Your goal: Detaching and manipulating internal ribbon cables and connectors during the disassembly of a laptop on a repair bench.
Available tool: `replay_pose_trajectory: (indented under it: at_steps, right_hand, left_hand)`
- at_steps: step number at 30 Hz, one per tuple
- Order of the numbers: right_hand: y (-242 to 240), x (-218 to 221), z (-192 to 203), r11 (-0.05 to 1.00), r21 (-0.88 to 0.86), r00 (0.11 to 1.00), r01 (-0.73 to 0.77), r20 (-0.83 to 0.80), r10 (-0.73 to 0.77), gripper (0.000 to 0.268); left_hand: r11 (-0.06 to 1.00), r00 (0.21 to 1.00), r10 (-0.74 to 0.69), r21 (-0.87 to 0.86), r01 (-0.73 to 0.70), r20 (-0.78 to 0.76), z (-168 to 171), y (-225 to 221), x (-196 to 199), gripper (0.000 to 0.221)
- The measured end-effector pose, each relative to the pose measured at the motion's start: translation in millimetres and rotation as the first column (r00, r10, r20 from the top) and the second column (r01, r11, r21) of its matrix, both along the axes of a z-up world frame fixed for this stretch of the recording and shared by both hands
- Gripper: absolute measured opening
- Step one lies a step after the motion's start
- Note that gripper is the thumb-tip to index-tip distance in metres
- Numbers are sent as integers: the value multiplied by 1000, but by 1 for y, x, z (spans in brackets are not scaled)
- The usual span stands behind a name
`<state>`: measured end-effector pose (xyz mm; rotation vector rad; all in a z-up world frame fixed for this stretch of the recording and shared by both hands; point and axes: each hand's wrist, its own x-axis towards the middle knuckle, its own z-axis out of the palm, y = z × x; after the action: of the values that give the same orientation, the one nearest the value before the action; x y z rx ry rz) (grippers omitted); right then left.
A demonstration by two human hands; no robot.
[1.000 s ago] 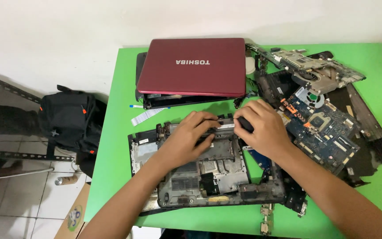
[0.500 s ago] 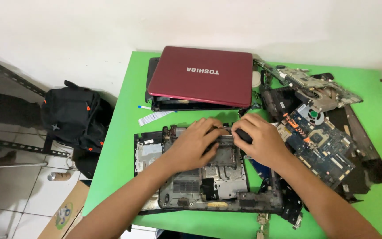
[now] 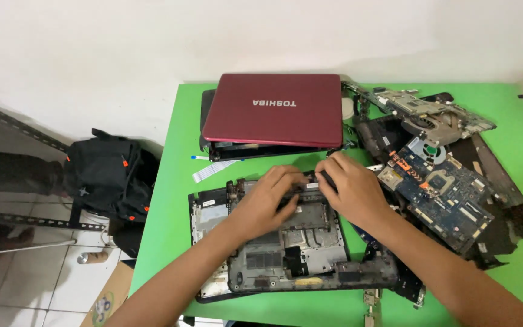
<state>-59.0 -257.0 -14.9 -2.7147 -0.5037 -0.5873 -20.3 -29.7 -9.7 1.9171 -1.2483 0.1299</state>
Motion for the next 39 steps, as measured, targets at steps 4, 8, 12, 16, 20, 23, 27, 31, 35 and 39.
replay_pose_trajectory:
  at_steps: [4, 8, 12, 16, 20, 23, 27, 31, 35, 39]
  right_hand:
    - [2, 1, 2, 1000, 28, 1000, -8, -15, 9, 14]
    - [-1, 1, 0, 993, 30, 993, -118, 24, 117, 8]
    - [13, -7, 16, 943, 59, 945, -327, 36, 325, 12]
    - [8, -2, 5, 941, 72, 943, -330, 75, 325, 11]
    - [-2, 3, -4, 972, 91, 972, -216, 114, 205, 5]
    - [3, -1, -2, 963, 111, 968, -247, 82, 239, 5]
    - [10, -5, 4, 939, 93, 943, -332, 36, 330, 4]
    - [3, -1, 3, 959, 138, 969, -248, 36, 245, 4]
    - [3, 3, 18, 973, 120, 975, -198, -75, 208, 8]
    - [10, 3, 36, 986, 76, 930, -147, -328, 164, 15]
  left_hand:
    - [999, 999, 43, -16, -42, 23, 3, 4, -2, 27]
    - [997, 993, 81, -21, -79, 82, -5, 0, 0, 24]
    - [983, 960, 152, 64, -171, 236, -6, 2, -5, 21]
    - [977, 962, 175, 84, -196, 212, -9, 3, -3, 25]
    - [992, 990, 123, 18, -124, 75, -7, 2, 0, 25]
    - [994, 993, 111, -17, -111, 40, -9, 2, 0, 28]
    - [983, 979, 182, 24, -185, 92, -14, 4, 0, 33]
    - [975, 975, 203, 77, -210, 96, -18, 7, 3, 30]
    - [988, 984, 152, 14, -154, 88, -13, 9, 10, 20]
    - [994, 987, 111, 3, -112, 115, -18, 12, 11, 15]
